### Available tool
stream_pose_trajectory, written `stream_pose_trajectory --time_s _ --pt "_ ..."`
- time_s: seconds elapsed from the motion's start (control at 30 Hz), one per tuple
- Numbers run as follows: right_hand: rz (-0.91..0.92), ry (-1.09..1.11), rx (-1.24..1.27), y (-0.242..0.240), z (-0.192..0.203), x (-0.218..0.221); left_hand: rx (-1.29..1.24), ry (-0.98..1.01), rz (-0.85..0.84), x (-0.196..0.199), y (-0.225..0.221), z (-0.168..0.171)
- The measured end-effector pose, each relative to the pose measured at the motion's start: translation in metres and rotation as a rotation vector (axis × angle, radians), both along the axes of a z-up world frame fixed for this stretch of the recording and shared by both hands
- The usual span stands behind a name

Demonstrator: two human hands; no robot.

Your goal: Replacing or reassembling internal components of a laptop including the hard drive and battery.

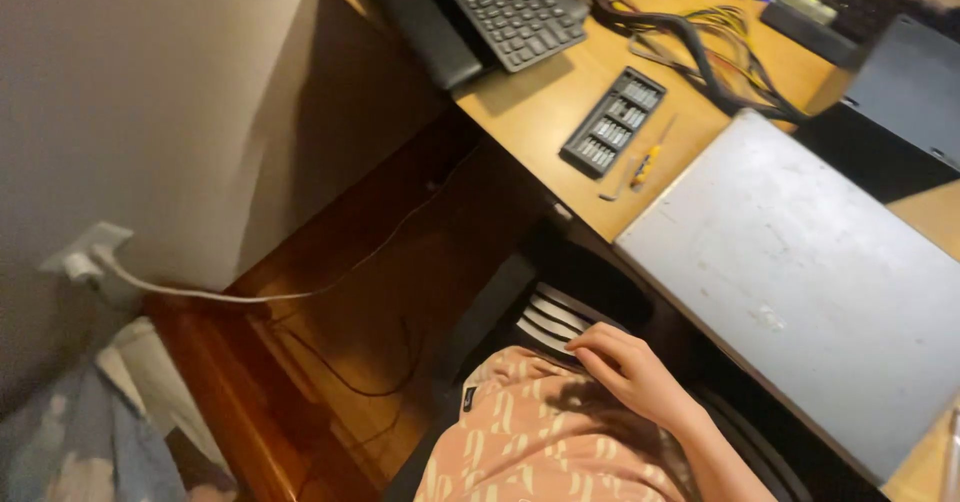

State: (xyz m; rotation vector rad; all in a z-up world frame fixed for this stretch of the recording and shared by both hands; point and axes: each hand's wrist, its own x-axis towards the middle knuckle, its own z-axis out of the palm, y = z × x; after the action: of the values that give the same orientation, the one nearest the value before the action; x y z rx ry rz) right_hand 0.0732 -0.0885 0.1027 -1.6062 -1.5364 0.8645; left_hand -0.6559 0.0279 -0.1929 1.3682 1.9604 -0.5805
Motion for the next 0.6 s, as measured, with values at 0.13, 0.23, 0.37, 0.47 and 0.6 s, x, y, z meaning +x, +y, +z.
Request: stream_pose_trajectory --time_s 0.13,0.23,0.37,0.47,0.6 --pt "-0.072 -0.012 -0.027 -0.013 0.010 0.014 -0.183 0.061 -0.353 0.121 0.150 0.026" --pt "-0.090 0.052 0.003 -0.031 0.029 0.031 -0.163 -0.149 -0.690 0.323 0.188 0.134" --pt "-0.212 0.205 -0.001 -0.081 0.054 0.050 -0.397 -0.654 -0.868 0.511 0.141 0.299" --pt "-0.376 0.287 0.095 -0.144 0.041 0.074 -0.350 -1.033 -0.676 0.574 0.154 0.332" --pt "-0.712 0.421 0.163 -0.221 0.022 0.098 0.366 -1.428 -0.397 0.605 0.198 0.362"
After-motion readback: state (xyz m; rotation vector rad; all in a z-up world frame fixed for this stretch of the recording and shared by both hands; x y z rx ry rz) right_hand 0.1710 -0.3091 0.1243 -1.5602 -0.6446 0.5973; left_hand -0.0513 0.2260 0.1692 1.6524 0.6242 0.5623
